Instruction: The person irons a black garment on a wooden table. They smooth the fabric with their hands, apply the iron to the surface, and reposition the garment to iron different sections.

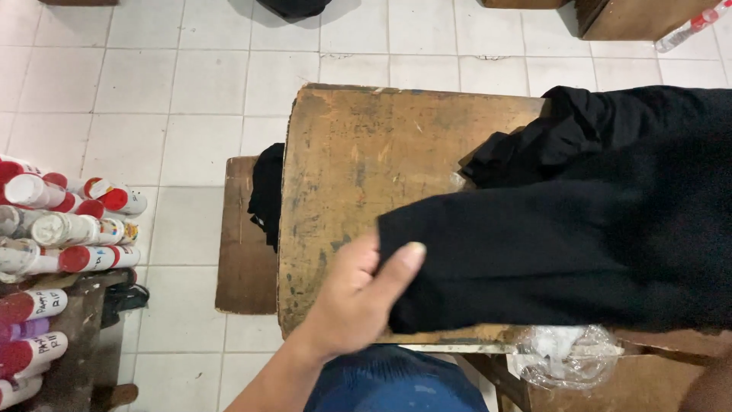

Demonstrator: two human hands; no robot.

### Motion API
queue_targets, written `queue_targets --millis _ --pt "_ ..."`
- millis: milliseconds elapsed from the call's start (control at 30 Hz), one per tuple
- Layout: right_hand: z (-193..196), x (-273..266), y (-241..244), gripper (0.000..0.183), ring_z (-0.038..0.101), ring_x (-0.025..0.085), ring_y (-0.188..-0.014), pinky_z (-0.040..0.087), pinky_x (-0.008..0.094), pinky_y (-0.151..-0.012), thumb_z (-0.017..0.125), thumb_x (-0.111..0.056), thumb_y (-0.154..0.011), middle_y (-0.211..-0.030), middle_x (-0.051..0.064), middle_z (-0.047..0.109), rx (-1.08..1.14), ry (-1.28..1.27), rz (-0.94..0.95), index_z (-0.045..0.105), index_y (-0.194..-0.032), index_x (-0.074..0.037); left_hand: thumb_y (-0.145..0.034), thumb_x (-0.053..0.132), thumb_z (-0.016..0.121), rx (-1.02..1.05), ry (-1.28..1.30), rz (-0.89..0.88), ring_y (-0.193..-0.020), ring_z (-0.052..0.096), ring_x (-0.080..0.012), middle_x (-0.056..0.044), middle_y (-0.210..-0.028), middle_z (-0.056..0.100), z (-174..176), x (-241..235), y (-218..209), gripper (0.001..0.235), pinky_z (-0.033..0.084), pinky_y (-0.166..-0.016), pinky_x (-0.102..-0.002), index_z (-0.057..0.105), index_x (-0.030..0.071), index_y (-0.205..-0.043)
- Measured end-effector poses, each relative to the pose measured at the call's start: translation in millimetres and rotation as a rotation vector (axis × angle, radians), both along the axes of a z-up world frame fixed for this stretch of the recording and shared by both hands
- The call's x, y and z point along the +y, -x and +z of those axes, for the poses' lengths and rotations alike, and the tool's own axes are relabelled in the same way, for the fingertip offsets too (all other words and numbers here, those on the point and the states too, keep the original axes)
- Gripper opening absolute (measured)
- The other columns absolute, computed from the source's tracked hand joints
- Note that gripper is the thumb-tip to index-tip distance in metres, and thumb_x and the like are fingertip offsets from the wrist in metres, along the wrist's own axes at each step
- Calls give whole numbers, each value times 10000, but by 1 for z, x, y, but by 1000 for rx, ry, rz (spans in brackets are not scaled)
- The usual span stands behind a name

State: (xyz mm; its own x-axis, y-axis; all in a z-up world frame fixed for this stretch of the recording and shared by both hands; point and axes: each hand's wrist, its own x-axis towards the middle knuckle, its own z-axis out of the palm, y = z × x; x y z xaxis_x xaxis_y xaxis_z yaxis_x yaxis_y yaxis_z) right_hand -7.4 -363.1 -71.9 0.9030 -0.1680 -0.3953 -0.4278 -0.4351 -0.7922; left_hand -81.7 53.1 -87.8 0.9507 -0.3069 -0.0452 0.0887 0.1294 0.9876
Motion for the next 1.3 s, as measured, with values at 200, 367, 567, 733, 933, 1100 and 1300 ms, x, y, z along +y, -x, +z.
queue_targets --millis 200,367,567,733,933,1100,1300 --pt "-324 -30 -63 216 705 260 -727 561 413 -553 818 -144 -870 -851 193 693 110 -211 -75 703 -950 19 -1035 158 516 597 -252 294 -1415 483 -306 -238 -1505 524 -174 18 2 511 385 -1175 -500 465 -50 -1499" --pt "-255 84 -30 544 481 391 -1336 417 568 -1060 762 -131 -896 -1409 288 536 337 -55 38 562 -1373 39 -1026 205 543 704 -378 257 -1459 424 -302 -206 -1543 478 -283 22 26 564 355 -1204 -503 418 26 -1546" --pt "-212 97 -15 613 447 348 -1411 396 572 -1114 716 -161 -931 -1490 209 527 336 193 217 499 -1493 -44 -1029 231 538 708 -383 218 -1330 569 -314 -215 -1464 562 -271 11 43 611 531 -1021 -461 348 56 -1582" --pt "-227 84 -2 516 602 353 -1275 520 561 -1015 681 -169 -963 -1354 224 650 314 294 289 563 -1451 -48 -1033 165 516 636 -347 252 -1295 596 -362 -279 -1422 584 -270 10 51 539 555 -1001 -484 413 -1 -1535" --pt "-246 84 17 496 607 440 -1229 522 601 -985 639 -161 -981 -1282 275 677 172 327 333 561 -1440 9 -1022 225 550 701 -425 218 -1430 442 -398 -269 -1546 365 -322 11 75 628 425 -1183 -504 320 -16 -1554" --pt "-243 98 28 559 593 415 -1234 499 601 -980 599 -222 -1022 -1317 262 645 64 313 223 478 -1533 -33 -1018 136 516 664 -371 281 -725 647 -217 -238 -1208 673 -318 12 79 554 576 -644 -285 353 20 -1534" --pt "-265 82 40 646 501 456 -1330 444 608 -1049 624 -133 -981 -1452 292 534 -2 299 157 398 -1579 -37 -999 83 489 457 -536 412 -1090 655 -393 -258 -1265 613 -278 4 78 569 564 -898 -459 338 43 -1545"
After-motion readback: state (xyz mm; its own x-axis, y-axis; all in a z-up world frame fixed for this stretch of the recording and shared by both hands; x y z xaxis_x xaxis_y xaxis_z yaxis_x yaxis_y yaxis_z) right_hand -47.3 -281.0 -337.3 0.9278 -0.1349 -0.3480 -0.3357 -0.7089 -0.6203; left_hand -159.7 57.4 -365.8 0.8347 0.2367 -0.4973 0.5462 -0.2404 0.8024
